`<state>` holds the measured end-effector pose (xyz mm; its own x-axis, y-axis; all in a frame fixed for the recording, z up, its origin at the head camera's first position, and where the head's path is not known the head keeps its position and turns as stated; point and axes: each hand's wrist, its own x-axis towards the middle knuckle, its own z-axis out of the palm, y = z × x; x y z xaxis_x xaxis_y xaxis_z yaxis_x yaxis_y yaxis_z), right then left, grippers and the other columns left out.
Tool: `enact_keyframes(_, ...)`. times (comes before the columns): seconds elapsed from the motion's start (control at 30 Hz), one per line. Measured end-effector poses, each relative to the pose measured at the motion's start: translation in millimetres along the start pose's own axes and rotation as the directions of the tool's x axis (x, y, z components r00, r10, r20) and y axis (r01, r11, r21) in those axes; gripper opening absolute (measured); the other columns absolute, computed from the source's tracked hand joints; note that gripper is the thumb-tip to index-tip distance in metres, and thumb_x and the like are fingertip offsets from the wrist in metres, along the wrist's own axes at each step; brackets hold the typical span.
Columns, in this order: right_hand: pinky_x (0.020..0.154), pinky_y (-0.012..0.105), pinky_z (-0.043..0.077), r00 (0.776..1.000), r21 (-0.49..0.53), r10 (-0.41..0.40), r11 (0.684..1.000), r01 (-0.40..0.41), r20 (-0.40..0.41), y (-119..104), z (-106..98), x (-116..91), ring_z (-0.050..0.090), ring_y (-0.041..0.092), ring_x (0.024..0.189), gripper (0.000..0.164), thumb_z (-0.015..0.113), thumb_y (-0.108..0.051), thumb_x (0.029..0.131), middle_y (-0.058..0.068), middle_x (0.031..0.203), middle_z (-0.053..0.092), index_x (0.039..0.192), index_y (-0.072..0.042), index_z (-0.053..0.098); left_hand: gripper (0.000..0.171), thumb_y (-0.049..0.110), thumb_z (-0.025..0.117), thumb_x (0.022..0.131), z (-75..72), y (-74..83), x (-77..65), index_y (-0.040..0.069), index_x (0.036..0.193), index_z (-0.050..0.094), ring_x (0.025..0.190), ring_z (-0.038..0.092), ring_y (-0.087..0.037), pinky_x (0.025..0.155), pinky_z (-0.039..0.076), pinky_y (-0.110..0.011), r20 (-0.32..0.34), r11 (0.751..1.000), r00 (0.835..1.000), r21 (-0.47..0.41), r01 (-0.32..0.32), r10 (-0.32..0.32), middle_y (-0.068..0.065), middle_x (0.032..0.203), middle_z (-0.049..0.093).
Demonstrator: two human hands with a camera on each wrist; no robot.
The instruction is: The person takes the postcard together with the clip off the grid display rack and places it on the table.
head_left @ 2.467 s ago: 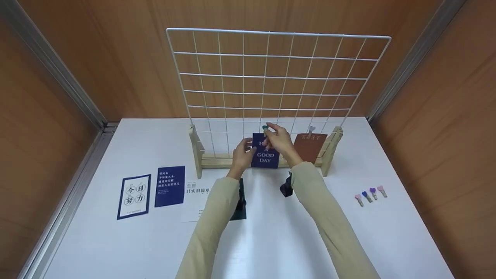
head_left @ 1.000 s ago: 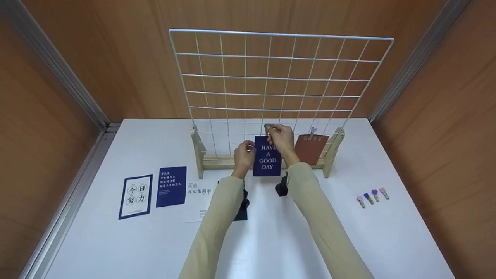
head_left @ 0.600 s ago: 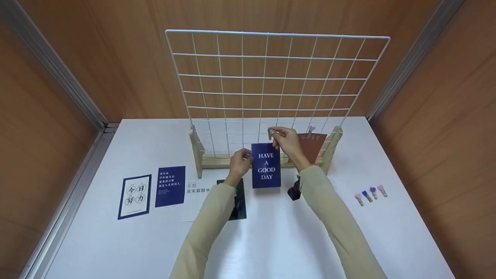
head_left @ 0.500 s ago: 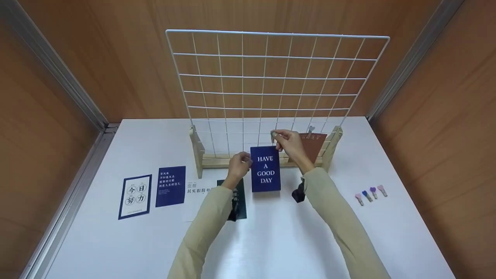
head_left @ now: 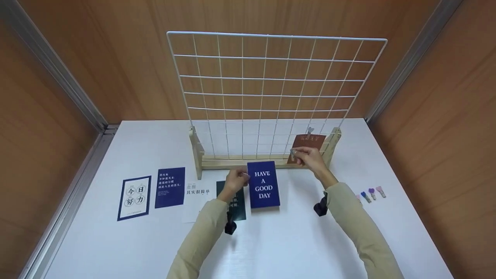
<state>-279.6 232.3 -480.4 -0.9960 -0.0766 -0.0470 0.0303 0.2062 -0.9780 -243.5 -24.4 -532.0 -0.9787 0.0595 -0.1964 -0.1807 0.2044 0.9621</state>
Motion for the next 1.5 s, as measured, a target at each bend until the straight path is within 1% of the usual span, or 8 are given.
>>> enact_keyframes(0.23,0.049,0.019,0.044,0.996,-0.013,0.093,0.996,-0.093,0.007,25.3,-27.0,-13.3,0.05,0.007,0.053,0.029,0.053,-0.011,0.087,0.009,0.068,0.056,0.108,0.009,0.055,0.021,-0.002,0.05,0.084,4.6,-13.7,-5.0,-0.006,0.104,0.056,0.079,0.058,-0.027,0.072,0.048,-0.037,0.009,0.999,0.999,-0.003,0.047,-0.047,-0.011,0.08,0.059)
enact_keyframes(0.47,0.049,0.018,0.043,0.985,-0.052,0.163,0.986,-0.161,0.049,44.2,-51.8,-29.9,0.048,0.006,0.05,0.036,0.051,-0.012,0.089,0.002,0.06,0.052,0.114,0.013,0.049,0.021,-0.001,0.052,0.082,6.6,-27.4,-7.2,-0.006,0.102,0.058,0.072,0.058,-0.025,0.065,0.049,-0.036,-0.022,0.997,0.999,0.064,0.044,-0.043,-0.012,0.08,0.061)
enact_keyframes(0.8,0.05,0.018,0.044,0.972,-0.119,0.23,0.967,-0.223,0.049,77.8,-88.4,-48.2,0.047,0.005,0.051,0.031,0.052,-0.013,0.088,-0.001,0.059,0.051,0.106,0.013,0.053,0.024,-0.001,0.054,0.08,9.8,-43.0,-6.2,-0.007,0.103,0.058,0.063,0.057,-0.018,0.057,0.047,-0.028,-0.071,0.992,0.996,0.106,0.062,-0.055,-0.007,0.073,0.059)
enact_keyframes(0.93,0.05,0.019,0.044,0.956,-0.156,0.294,0.945,-0.287,0.021,88.4,-103.0,-55.6,0.048,0.006,0.053,0.031,0.052,-0.012,0.088,0.0,0.062,0.052,0.107,0.012,0.053,0.022,0.0,0.056,0.079,12.0,-45.0,-5.3,-0.006,0.099,0.06,0.062,0.057,-0.017,0.057,0.048,-0.028,-0.108,0.988,0.993,0.139,0.065,-0.05,-0.008,0.073,0.06)
enact_keyframes(1.1,0.05,0.02,0.043,0.93,-0.21,0.367,0.908,-0.362,-0.012,98.7,-119.8,-64.3,0.048,0.007,0.054,0.034,0.05,-0.012,0.088,0.001,0.065,0.053,0.113,0.012,0.05,0.022,0.002,0.058,0.08,13.1,-46.8,-4.6,-0.006,0.1,0.06,0.067,0.058,-0.017,0.059,0.049,-0.028,-0.145,0.978,0.989,0.201,0.061,-0.032,-0.01,0.079,0.062)
enact_keyframes(1.23,0.051,0.023,0.041,0.907,-0.272,0.417,0.868,-0.415,-0.052,106.0,-130.4,-70.9,0.049,0.008,0.054,0.036,0.049,-0.014,0.089,0.002,0.067,0.055,0.116,0.009,0.049,0.022,0.003,0.058,0.081,13.6,-46.9,-4.5,-0.006,0.101,0.06,0.068,0.059,-0.017,0.06,0.049,-0.029,-0.165,0.969,0.986,0.241,0.062,-0.022,-0.01,0.079,0.062)
enact_keyframes(1.33,0.053,0.024,0.041,0.906,-0.295,0.418,0.859,-0.418,-0.068,111.4,-136.5,-75.1,0.05,0.01,0.056,0.034,0.048,-0.014,0.089,0.003,0.067,0.056,0.114,0.009,0.051,0.021,0.004,0.059,0.081,13.9,-45.7,-5.7,-0.005,0.099,0.061,0.069,0.058,-0.018,0.061,0.049,-0.03,-0.177,0.959,0.984,0.278,0.059,-0.009,-0.01,0.079,0.061)
enact_keyframes(1.5,0.054,0.024,0.044,0.921,-0.316,0.379,0.867,-0.386,-0.084,119.2,-143.0,-80.2,0.051,0.011,0.057,0.031,0.049,-0.009,0.088,0.005,0.067,0.057,0.11,0.013,0.052,0.02,0.008,0.06,0.08,13.3,-41.4,-9.1,-0.003,0.096,0.063,0.074,0.058,-0.022,0.068,0.047,-0.037,-0.21,0.928,0.977,0.37,0.052,0.029,-0.01,0.082,0.062)
